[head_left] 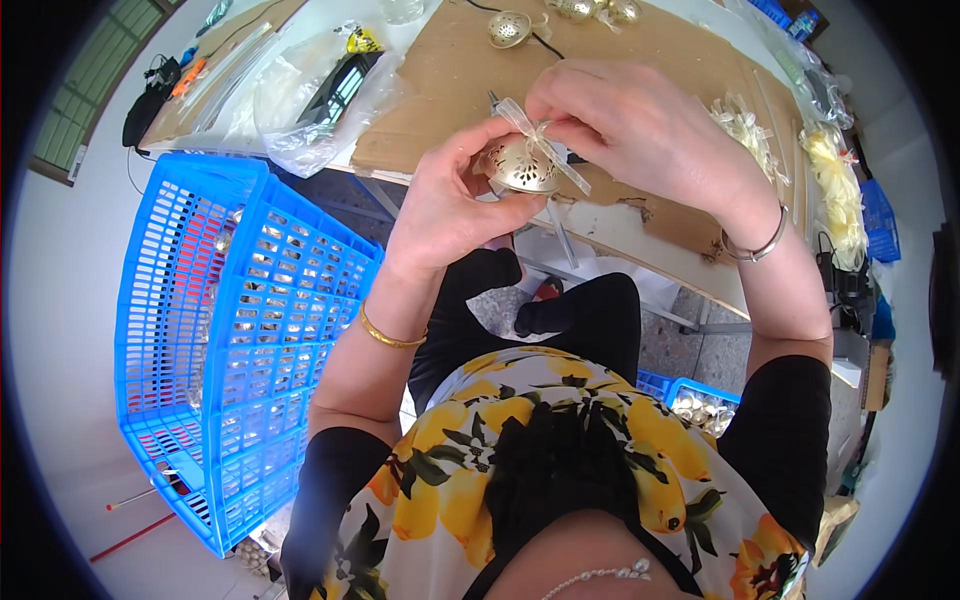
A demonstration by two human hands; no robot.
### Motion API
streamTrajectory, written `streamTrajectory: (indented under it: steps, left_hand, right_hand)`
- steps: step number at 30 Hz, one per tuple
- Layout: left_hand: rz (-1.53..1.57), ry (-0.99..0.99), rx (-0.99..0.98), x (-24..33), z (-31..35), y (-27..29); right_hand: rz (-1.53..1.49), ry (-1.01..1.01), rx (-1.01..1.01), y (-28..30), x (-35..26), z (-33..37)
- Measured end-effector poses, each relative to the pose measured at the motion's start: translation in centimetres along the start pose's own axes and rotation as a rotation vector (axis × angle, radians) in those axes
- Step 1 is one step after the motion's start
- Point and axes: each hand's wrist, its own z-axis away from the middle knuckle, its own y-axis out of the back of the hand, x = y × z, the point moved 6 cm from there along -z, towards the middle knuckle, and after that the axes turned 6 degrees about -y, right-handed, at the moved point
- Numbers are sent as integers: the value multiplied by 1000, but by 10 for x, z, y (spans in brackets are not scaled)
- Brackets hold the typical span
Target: Attaching ribbon loops and decorative fibers to gold ornaments using a glue gun.
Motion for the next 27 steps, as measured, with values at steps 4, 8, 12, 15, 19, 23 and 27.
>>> streamTrajectory:
  steps: [4,8,12,15,19,23,27]
  left_hand:
    - [1,-25,25,-1,1,0]
    - [-27,-43,-12,-2,0,0]
    - [-154,-117,21,8,2,-1]
    - [-196,-103,42,8,3,0]
    - [-297,-220,47,12,3,0]
    - [-355,-219,58,10,4,-1]
    - [-412,-276,69,13,3,-2]
  right_hand:
    - [-29,-5,26,0,-2,1]
    - [1,-11,27,-1,-2,1]
    - [32,-33,23,-1,-2,2]
    - [-18,-40,39,3,-4,3]
    - [-30,-45,50,1,-6,3]
    - [-20,-56,36,-2,-3,4]
    - [-25,-48,57,-3,-3,4]
